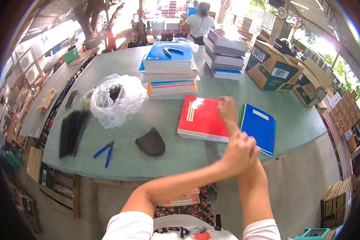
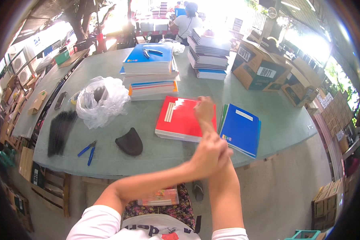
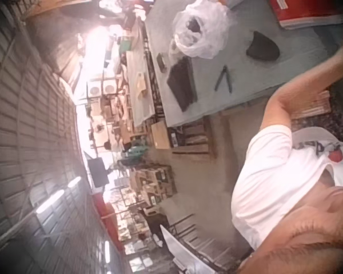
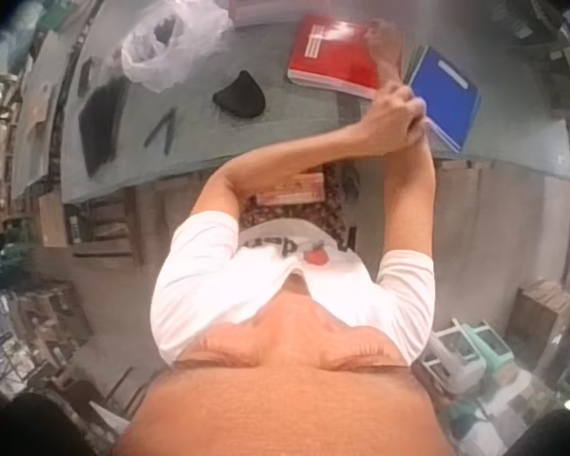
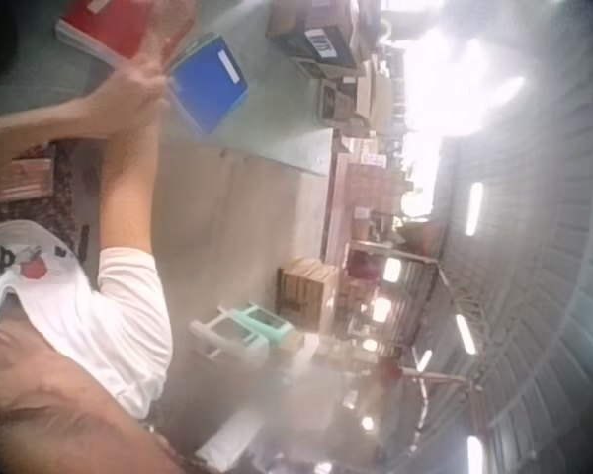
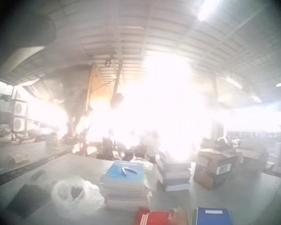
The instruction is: The person applies a plastic protective strip to the spiral binding of notebooks and trims the excess using pliers before stacking the finished notebooks.
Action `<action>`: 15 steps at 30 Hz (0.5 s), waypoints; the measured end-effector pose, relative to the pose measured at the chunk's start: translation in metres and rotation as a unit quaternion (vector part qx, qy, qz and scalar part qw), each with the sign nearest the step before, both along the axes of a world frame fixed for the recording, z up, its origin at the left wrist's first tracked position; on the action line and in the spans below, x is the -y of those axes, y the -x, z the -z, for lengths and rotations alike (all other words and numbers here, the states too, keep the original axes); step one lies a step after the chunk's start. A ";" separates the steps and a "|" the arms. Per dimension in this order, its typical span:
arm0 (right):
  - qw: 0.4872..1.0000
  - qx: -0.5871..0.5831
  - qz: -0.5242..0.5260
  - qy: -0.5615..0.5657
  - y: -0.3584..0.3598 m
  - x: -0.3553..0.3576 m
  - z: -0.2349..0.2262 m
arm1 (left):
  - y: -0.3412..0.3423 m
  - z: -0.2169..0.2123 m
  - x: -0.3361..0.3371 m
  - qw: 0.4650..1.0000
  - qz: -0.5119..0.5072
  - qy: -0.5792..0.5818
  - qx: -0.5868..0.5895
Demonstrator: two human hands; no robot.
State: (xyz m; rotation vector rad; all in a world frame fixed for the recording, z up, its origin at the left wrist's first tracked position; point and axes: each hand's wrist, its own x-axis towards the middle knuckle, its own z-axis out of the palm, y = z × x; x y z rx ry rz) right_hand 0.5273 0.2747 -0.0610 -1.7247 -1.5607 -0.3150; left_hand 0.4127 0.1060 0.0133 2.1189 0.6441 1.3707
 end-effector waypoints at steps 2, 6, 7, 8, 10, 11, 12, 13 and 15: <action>0.994 -0.068 -0.082 0.031 0.063 0.004 -0.009 | 0.041 -0.007 0.052 0.993 0.108 -0.015 0.038; 0.909 0.154 -0.297 0.248 0.141 0.040 -0.024 | 0.115 -0.017 0.070 0.934 0.304 0.187 -0.001; 0.908 0.162 -0.293 0.252 0.147 0.051 -0.026 | 0.126 -0.014 0.057 0.888 0.350 0.295 -0.037; 0.891 0.268 -0.266 0.253 0.155 0.059 -0.022 | 0.135 0.008 0.040 0.947 0.234 0.216 -0.031; 0.864 0.370 -0.230 0.253 0.157 0.062 -0.013 | 0.154 0.060 -0.002 0.984 -0.015 0.072 -0.161; 0.859 0.359 -0.218 0.292 0.149 0.055 -0.003 | 0.165 0.072 -0.016 0.954 -0.130 -0.011 -0.269; 0.852 0.350 -0.210 0.328 0.144 0.048 0.001 | 0.178 0.083 -0.028 0.892 -0.249 -0.092 -0.367; 0.849 0.354 -0.218 0.326 0.146 0.044 -0.001 | 0.197 0.101 -0.039 0.874 -0.275 -0.078 -0.393; 0.851 0.301 -0.262 0.341 0.140 0.042 -0.008 | 0.225 0.126 -0.051 0.858 -0.295 -0.059 -0.416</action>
